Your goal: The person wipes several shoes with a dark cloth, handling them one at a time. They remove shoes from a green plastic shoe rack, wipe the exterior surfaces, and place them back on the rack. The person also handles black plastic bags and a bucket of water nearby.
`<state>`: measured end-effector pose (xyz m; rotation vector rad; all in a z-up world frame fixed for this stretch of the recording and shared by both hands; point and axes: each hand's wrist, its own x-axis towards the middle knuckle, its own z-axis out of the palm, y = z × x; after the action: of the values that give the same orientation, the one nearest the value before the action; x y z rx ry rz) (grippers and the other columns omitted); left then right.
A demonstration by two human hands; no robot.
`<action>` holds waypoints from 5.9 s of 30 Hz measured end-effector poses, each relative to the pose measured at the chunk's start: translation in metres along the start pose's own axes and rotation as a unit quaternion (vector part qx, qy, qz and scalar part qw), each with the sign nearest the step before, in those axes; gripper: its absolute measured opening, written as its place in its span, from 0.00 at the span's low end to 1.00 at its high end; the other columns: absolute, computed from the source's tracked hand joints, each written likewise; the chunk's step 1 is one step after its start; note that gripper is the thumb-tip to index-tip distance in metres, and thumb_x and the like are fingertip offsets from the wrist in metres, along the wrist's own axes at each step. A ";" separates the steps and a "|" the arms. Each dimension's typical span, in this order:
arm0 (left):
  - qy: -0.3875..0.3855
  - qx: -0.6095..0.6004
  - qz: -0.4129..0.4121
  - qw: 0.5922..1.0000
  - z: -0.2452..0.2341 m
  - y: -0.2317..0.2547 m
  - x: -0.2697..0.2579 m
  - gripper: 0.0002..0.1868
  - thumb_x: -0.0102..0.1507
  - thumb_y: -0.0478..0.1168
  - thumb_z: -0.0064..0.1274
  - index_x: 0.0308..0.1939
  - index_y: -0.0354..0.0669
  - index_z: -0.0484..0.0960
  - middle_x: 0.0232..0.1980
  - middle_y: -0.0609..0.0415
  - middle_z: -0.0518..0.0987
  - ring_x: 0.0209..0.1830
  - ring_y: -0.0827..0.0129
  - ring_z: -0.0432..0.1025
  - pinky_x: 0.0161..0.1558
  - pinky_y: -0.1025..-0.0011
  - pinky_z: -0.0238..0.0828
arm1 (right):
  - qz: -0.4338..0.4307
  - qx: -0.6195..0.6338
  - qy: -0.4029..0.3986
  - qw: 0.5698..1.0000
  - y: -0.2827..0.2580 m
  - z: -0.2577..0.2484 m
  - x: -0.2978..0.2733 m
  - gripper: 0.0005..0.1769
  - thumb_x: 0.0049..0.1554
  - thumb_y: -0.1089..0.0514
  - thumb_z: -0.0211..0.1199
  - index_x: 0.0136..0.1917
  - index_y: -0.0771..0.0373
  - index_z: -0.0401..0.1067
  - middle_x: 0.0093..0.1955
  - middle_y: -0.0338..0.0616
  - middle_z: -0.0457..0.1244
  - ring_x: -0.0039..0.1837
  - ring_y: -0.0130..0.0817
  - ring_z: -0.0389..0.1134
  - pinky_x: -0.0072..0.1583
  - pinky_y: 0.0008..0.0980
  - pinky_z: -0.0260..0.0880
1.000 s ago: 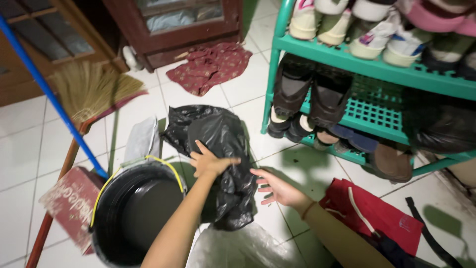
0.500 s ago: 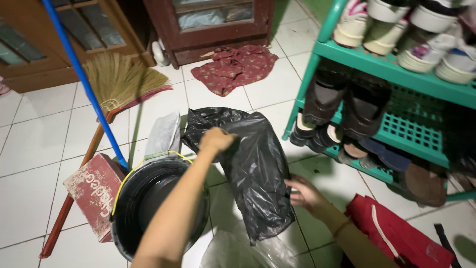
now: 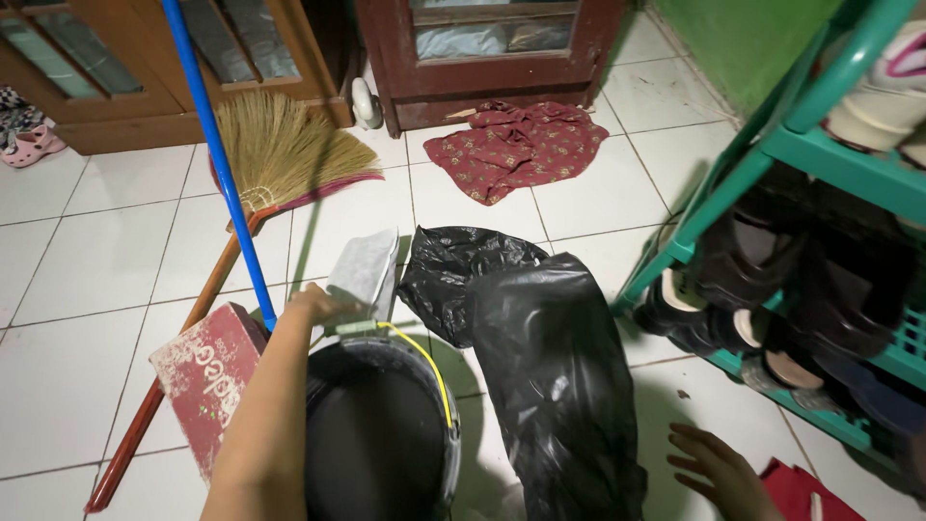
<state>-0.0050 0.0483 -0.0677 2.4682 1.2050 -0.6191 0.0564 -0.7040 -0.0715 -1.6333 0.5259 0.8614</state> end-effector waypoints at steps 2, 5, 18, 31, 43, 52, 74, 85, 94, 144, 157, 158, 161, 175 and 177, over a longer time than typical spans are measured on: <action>-0.025 0.025 0.008 0.999 0.011 0.003 0.011 0.62 0.46 0.74 0.68 0.66 0.27 0.69 0.66 0.29 0.73 0.66 0.45 0.70 0.64 0.58 0.69 | 0.016 -0.002 0.013 1.000 0.007 -0.009 0.015 0.31 0.61 0.49 0.56 0.75 0.59 0.66 0.73 0.51 0.64 0.73 0.51 0.65 0.71 0.54 0.64; -0.043 0.031 0.014 0.998 0.021 0.015 0.008 0.60 0.45 0.72 0.68 0.64 0.26 0.72 0.64 0.30 0.74 0.64 0.45 0.72 0.63 0.58 0.70 | 0.059 -0.041 0.035 0.997 0.015 -0.016 0.025 0.30 0.61 0.52 0.59 0.75 0.59 0.67 0.73 0.51 0.65 0.73 0.50 0.66 0.73 0.55 0.64; -0.018 -0.036 -0.036 0.999 -0.020 0.050 -0.052 0.49 0.44 0.64 0.70 0.56 0.25 0.82 0.54 0.34 0.81 0.54 0.48 0.78 0.56 0.56 0.74 | -0.043 -0.121 -0.065 0.990 0.045 -0.045 0.017 0.29 0.60 0.53 0.57 0.74 0.48 0.65 0.69 0.44 0.66 0.70 0.42 0.67 0.69 0.48 0.68; -0.251 -0.785 0.106 0.556 -0.112 0.161 -0.118 0.22 0.61 0.56 0.47 0.49 0.47 0.83 0.45 0.52 0.84 0.43 0.57 0.77 0.50 0.55 0.76 | -0.119 -0.215 -0.098 0.964 0.002 -0.026 -0.017 0.29 0.57 0.48 0.66 0.70 0.54 0.68 0.66 0.45 0.66 0.70 0.38 0.66 0.71 0.43 0.68; -0.368 -0.855 0.094 0.354 0.031 0.301 -0.437 0.21 0.65 0.51 0.45 0.54 0.41 0.79 0.53 0.50 0.82 0.54 0.58 0.76 0.61 0.58 0.70 | -0.425 0.048 -0.133 0.894 -0.076 0.038 -0.172 0.20 0.61 0.61 0.61 0.65 0.68 0.71 0.47 0.46 0.68 0.46 0.33 0.68 0.48 0.33 0.70; -0.533 -0.685 0.113 0.484 0.132 0.332 -0.473 0.27 0.63 0.52 0.52 0.61 0.38 0.75 0.60 0.51 0.81 0.61 0.63 0.73 0.67 0.65 0.63 | -0.366 0.003 0.067 0.928 -0.034 -0.002 -0.166 0.19 0.61 0.51 0.63 0.56 0.70 0.72 0.47 0.46 0.65 0.48 0.35 0.66 0.47 0.33 0.67; -0.523 -0.707 0.002 0.477 0.162 0.363 -0.451 0.54 0.55 0.79 0.42 0.73 0.46 0.67 0.73 0.47 0.72 0.72 0.49 0.65 0.70 0.44 0.55 | -0.363 -0.046 0.041 0.930 0.006 -0.039 -0.204 0.35 0.42 0.62 0.79 0.63 0.62 0.71 0.63 0.39 0.58 0.58 0.32 0.71 0.54 0.32 0.76; -0.539 -0.682 -0.014 0.495 0.250 0.402 -0.398 0.42 0.69 0.70 0.20 0.72 0.47 0.71 0.70 0.48 0.77 0.70 0.53 0.71 0.71 0.47 0.64 | -0.542 -0.276 0.196 0.770 -0.025 -0.074 -0.263 0.25 0.33 0.54 0.84 0.42 0.59 0.76 0.58 0.43 0.59 0.64 0.39 0.62 0.62 0.35 0.65; -0.613 -0.584 -0.038 0.531 0.260 0.430 -0.403 0.40 0.69 0.63 0.14 0.72 0.43 0.67 0.71 0.44 0.73 0.69 0.47 0.69 0.69 0.41 0.59 | -0.527 -0.341 0.182 0.757 -0.036 -0.083 -0.274 0.26 0.26 0.54 0.85 0.39 0.58 0.80 0.45 0.39 0.55 0.51 0.36 0.59 0.54 0.33 0.63; -0.564 -0.568 0.139 0.583 0.143 0.354 -0.514 0.32 0.63 0.55 0.50 0.70 0.53 0.65 0.64 0.54 0.77 0.63 0.61 0.72 0.66 0.54 0.67 | -0.558 -0.268 0.252 0.744 0.006 -0.053 -0.299 0.24 0.52 0.60 0.67 0.61 0.64 0.67 0.58 0.49 0.63 0.61 0.48 0.65 0.62 0.43 0.64; -0.579 -0.585 0.253 0.508 0.078 0.328 -0.467 0.37 0.70 0.63 0.30 0.75 0.45 0.63 0.72 0.52 0.71 0.69 0.62 0.67 0.69 0.59 0.62 | 0.058 -0.527 0.296 0.794 0.208 -0.133 -0.196 0.58 0.38 0.26 0.79 0.75 0.23 0.49 0.85 0.57 0.32 0.78 0.74 0.44 0.74 0.55 0.56; -0.587 -0.587 0.264 0.491 0.073 0.326 -0.462 0.37 0.70 0.62 0.30 0.75 0.43 0.64 0.71 0.50 0.72 0.68 0.61 0.68 0.69 0.59 0.62 | 0.035 -0.544 0.309 0.779 0.211 -0.145 -0.187 0.53 0.41 0.31 0.78 0.74 0.25 0.54 0.85 0.56 0.37 0.77 0.69 0.50 0.74 0.52 0.60; -0.614 -0.605 0.300 0.408 0.056 0.316 -0.448 0.36 0.74 0.61 0.30 0.76 0.39 0.65 0.71 0.48 0.72 0.69 0.60 0.67 0.71 0.60 0.62 | -0.058 -0.473 0.351 0.806 0.214 -0.179 -0.173 0.34 0.43 0.55 0.74 0.64 0.35 0.73 0.76 0.44 0.62 0.70 0.47 0.72 0.67 0.38 0.75; -0.467 -0.620 0.508 0.373 -0.147 0.357 -0.449 0.39 0.73 0.64 0.38 0.71 0.32 0.69 0.64 0.39 0.77 0.61 0.52 0.73 0.66 0.56 0.68 | -0.455 0.227 -0.007 0.861 -0.190 -0.097 -0.303 0.22 0.70 0.57 0.49 0.74 0.60 0.67 0.61 0.45 0.68 0.55 0.35 0.71 0.53 0.31 0.71; -0.375 -0.671 0.485 0.416 -0.175 0.362 -0.458 0.39 0.71 0.61 0.41 0.75 0.32 0.66 0.69 0.41 0.72 0.64 0.54 0.69 0.67 0.57 0.65 | -0.554 0.217 -0.061 0.801 -0.259 -0.057 -0.339 0.18 0.72 0.58 0.52 0.71 0.68 0.68 0.63 0.49 0.66 0.61 0.37 0.71 0.65 0.35 0.74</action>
<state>0.0750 -0.3863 0.3512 0.7718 -0.3281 -0.1091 0.0477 -0.7333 0.3572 -1.1375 -0.3424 -0.0625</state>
